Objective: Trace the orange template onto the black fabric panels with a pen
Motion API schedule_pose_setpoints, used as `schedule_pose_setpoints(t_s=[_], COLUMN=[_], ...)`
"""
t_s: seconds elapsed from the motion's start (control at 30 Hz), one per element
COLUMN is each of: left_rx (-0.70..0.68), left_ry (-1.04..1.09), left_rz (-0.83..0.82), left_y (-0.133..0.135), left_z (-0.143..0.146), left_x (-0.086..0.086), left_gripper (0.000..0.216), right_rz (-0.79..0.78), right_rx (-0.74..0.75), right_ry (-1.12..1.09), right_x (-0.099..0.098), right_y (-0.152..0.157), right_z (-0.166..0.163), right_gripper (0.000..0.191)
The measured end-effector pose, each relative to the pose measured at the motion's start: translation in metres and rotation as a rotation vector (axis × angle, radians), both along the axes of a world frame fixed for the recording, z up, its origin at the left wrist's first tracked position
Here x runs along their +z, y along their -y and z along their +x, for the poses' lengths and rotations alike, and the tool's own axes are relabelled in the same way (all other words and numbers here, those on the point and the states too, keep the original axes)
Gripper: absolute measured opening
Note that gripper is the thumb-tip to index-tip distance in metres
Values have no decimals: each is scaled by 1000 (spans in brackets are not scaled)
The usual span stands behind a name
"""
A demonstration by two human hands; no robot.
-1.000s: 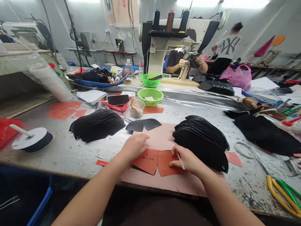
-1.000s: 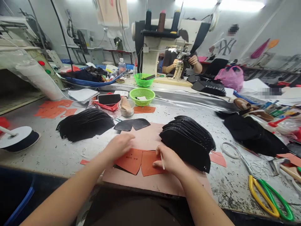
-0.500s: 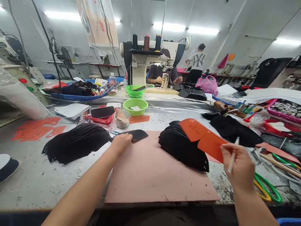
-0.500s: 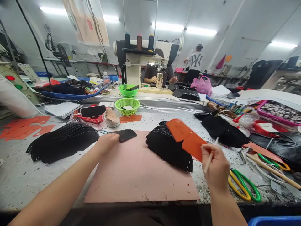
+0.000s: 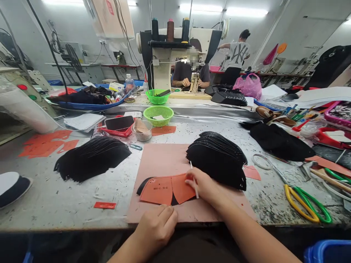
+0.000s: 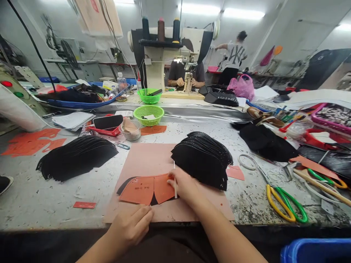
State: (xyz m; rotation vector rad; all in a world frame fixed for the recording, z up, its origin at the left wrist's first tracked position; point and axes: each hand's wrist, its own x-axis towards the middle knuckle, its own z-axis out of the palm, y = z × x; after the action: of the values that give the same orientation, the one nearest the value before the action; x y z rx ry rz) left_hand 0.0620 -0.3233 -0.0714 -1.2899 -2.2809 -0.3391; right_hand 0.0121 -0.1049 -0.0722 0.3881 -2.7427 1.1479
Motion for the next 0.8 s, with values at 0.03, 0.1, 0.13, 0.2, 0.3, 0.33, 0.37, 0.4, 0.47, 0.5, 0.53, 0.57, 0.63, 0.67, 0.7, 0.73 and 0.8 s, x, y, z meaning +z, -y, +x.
schedule_pose_setpoints(t_s=[0.03,0.1,0.13,0.2,0.3,0.33,0.37,0.4,0.47,0.5,0.53,0.57,0.63,0.67,0.7,0.73,0.8], left_rx=[28,139,198,249,244,242,241,237,223,217,213,212,220,222,223,223,218], left_ry=[48,119,145,208,306,326,339,347,355,359,362,362,362,361,359,357,351], left_rz=[3,-26,-57,-110,-131,-125,-115,-105,-94,-91,-85,-74,-47,-32,-21,-14,-4], left_y=[6,24,34,50,62,62,60,58,54,53,53,54,57,58,59,60,59], left_z=[-3,-14,-21,-35,-45,-45,-43,-40,-34,-31,-28,-27,-26,-27,-27,-28,-28], left_x=[1,1,-1,-5,-12,-13,-14,-13,-12,-12,-11,-11,-12,-13,-14,-14,-14], left_gripper=[26,25,26,28,29,30,30,31,32,32,30,29,27,26,26,26,25], right_rz=[64,169,207,250,272,280,288,293,290,286,282,275,259,251,243,238,232], right_rx=[7,-12,-20,12,154,186,198,191,156,144,138,140,163,174,180,179,161], right_ry=[12,-11,-37,-84,-84,-79,-80,-86,-101,-106,-109,-112,-119,-124,-130,-137,-149], right_x=[-3,-4,-3,-2,-3,-4,-6,-7,-8,-8,-7,-7,-5,-5,-6,-6,-9], right_y=[5,9,8,4,-4,-6,-9,-11,-15,-16,-18,-19,-19,-19,-19,-18,-18], right_z=[0,4,7,14,25,28,31,33,36,36,37,37,37,38,38,38,38], right_gripper=[5,5,4,8,27,29,29,28,25,24,23,22,19,17,16,15,13])
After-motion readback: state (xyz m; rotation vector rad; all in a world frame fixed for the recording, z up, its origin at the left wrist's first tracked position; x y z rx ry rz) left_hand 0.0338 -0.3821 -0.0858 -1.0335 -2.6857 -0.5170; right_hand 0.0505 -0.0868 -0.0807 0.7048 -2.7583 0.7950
